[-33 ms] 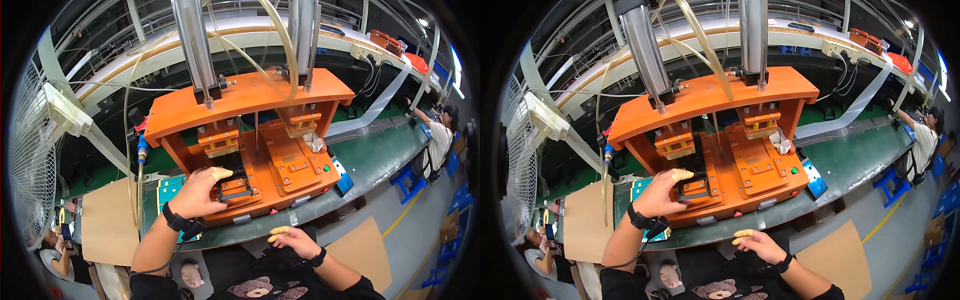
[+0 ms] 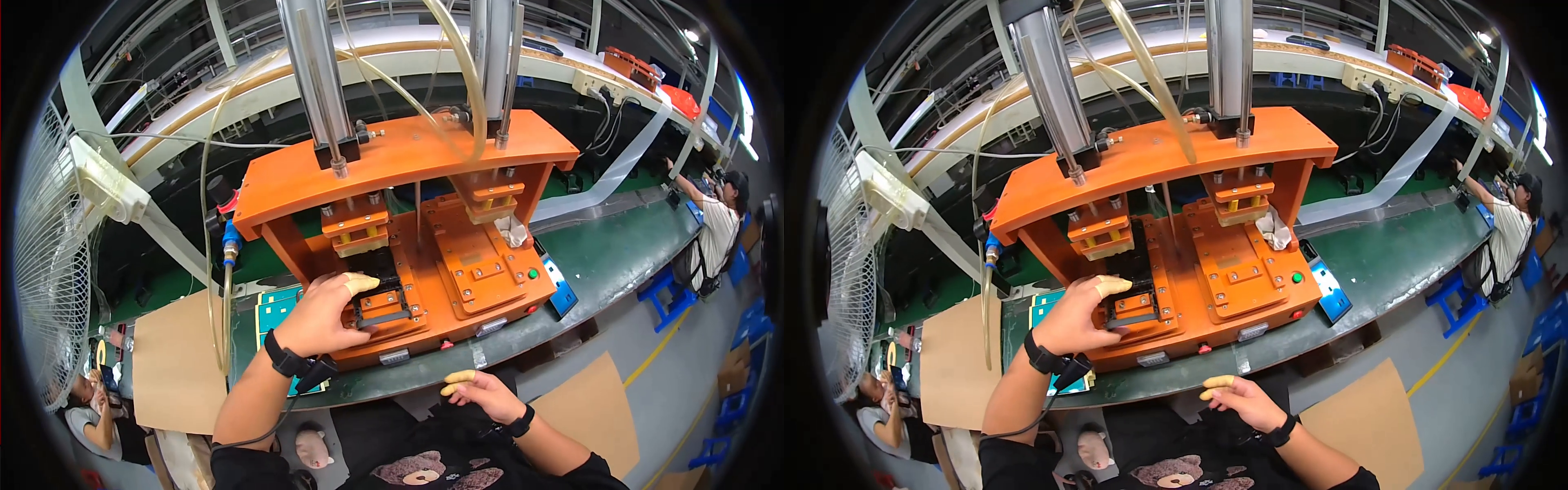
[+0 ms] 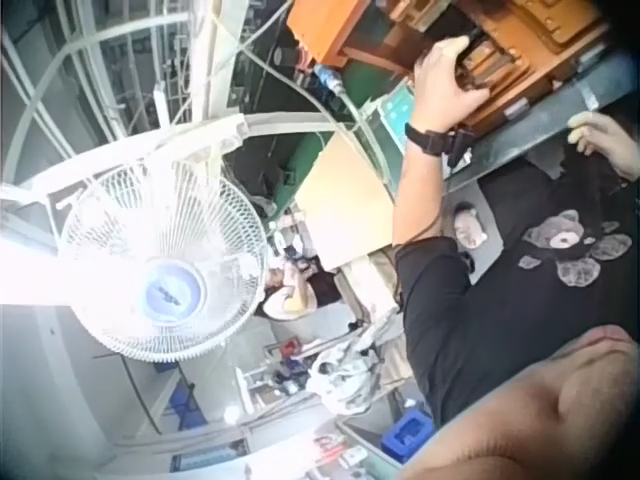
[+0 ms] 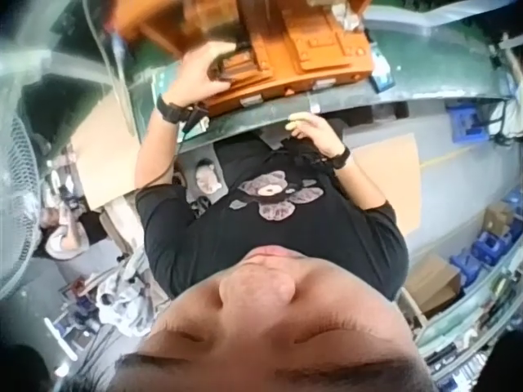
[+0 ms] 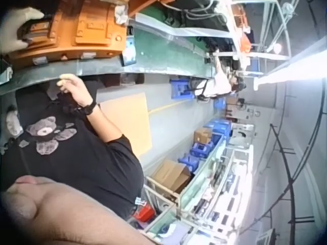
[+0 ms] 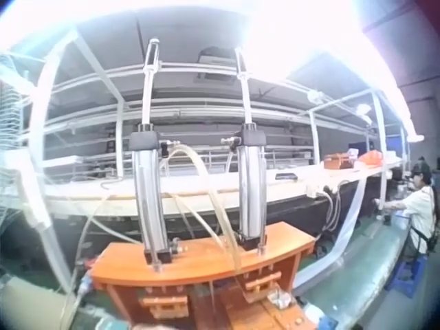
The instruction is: Operating a heat press machine to assemble electronic parts.
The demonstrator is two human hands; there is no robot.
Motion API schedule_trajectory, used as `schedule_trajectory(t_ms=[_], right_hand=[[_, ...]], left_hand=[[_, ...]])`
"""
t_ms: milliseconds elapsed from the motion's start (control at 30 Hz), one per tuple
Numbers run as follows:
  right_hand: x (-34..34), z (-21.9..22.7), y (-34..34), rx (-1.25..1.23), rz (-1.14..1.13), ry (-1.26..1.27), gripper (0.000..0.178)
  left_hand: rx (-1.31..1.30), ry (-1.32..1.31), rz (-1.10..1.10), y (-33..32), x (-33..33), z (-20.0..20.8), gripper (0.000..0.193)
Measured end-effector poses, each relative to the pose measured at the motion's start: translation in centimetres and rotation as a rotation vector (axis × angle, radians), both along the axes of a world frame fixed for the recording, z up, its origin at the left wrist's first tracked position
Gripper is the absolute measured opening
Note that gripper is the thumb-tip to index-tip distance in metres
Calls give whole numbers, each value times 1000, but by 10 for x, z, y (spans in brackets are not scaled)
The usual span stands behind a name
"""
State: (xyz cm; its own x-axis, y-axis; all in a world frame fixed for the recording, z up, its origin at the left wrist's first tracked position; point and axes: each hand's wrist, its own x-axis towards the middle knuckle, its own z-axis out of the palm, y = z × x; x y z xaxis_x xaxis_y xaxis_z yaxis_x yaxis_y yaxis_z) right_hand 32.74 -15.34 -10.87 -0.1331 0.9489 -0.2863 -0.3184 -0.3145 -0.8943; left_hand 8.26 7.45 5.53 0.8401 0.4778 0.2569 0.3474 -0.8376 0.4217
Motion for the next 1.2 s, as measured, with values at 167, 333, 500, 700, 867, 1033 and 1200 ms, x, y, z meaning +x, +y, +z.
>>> schedule_trajectory(t_ms=[167,333,500,700,867,1033,1200], right_hand=[[-1,-13,-9,-76,-46,18,31],[-7,-17,-17,-39,-86,-66,30],[-9,-19,-9,-126,-76,-173,26],[-48,-22,17,-56,75,-64,25],[-105,-12,61,-175,323,102,31],[-159,4,103,-289,334,158,34],[-187,6,123,-310,375,99,34]], left_hand=[[-65,-163,44,-9,-5,-9,82],[37,-454,276,-29,-56,-59,65],[252,-169,329,-61,-71,-78,57],[232,-299,553,-87,-113,-118,55],[136,-107,799,-103,-118,-148,52],[117,-163,842,-107,-119,-159,43],[67,-238,792,-107,-131,-166,26]])
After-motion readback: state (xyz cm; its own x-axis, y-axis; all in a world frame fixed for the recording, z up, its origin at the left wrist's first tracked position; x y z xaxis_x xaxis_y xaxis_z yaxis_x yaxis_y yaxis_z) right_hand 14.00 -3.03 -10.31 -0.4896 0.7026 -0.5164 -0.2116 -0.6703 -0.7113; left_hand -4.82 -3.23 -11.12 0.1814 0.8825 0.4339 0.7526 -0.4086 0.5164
